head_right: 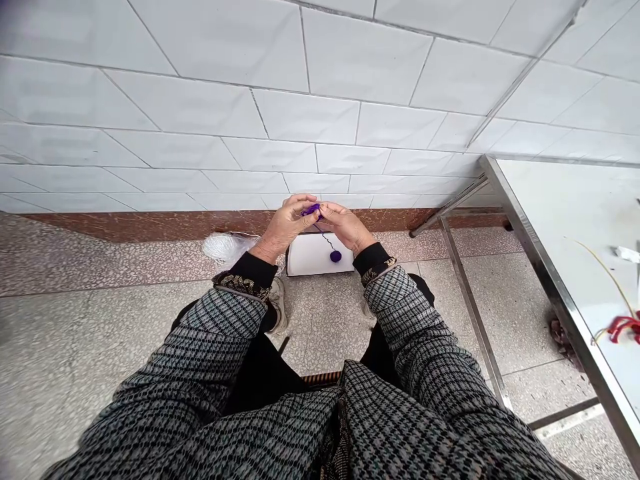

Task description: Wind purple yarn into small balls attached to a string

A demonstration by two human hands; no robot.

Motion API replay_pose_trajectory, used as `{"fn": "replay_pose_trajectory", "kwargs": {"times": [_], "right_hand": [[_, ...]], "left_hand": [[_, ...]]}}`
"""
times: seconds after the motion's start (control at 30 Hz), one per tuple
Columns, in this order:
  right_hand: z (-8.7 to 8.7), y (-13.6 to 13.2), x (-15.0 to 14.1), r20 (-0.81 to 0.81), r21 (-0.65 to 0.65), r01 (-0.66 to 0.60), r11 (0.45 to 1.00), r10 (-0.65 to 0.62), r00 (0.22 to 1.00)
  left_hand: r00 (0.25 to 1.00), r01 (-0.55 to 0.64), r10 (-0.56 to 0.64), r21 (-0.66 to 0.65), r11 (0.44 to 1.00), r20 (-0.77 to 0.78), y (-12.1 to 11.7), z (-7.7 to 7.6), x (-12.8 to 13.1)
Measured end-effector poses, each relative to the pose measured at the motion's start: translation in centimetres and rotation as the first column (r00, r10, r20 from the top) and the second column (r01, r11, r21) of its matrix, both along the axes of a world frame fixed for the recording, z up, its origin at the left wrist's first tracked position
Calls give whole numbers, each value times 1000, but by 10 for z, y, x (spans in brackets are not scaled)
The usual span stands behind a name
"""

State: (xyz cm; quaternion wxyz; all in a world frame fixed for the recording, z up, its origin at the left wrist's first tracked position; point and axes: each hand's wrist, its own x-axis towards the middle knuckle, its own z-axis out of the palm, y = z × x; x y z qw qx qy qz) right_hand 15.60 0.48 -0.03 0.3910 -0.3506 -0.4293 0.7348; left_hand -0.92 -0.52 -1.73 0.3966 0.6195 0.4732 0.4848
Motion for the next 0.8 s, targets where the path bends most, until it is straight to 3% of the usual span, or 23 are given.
{"fn": "replay_pose_trajectory", "kwargs": {"times": [0.23, 0.37, 0.6, 0.67, 0.73, 0.8], "right_hand": [[-4, 1, 6, -6, -5, -43, 999, 43, 999], [-3, 0, 7, -8, 3, -63, 998, 63, 998], [-8, 1, 6, 58, 32, -110, 993, 108, 992], [-10, 4, 9, 124, 81, -144, 986, 133, 983], [-10, 7, 15, 252, 177, -222, 959, 174, 952], [-7, 9, 20, 440, 320, -350, 881, 189, 878]], "left_hand": [[979, 47, -42, -24, 999, 197, -2, 0, -4], [960, -31, 43, -47, 998, 277, -5, 2, -5], [972, -213, 219, -73, 974, 87, 1, 3, -3], [963, -239, 255, -159, 958, 90, 1, 3, -6], [964, -188, 231, -272, 944, 132, 0, 5, -12], [970, -96, 171, -372, 923, 173, -2, 8, -18]]}}
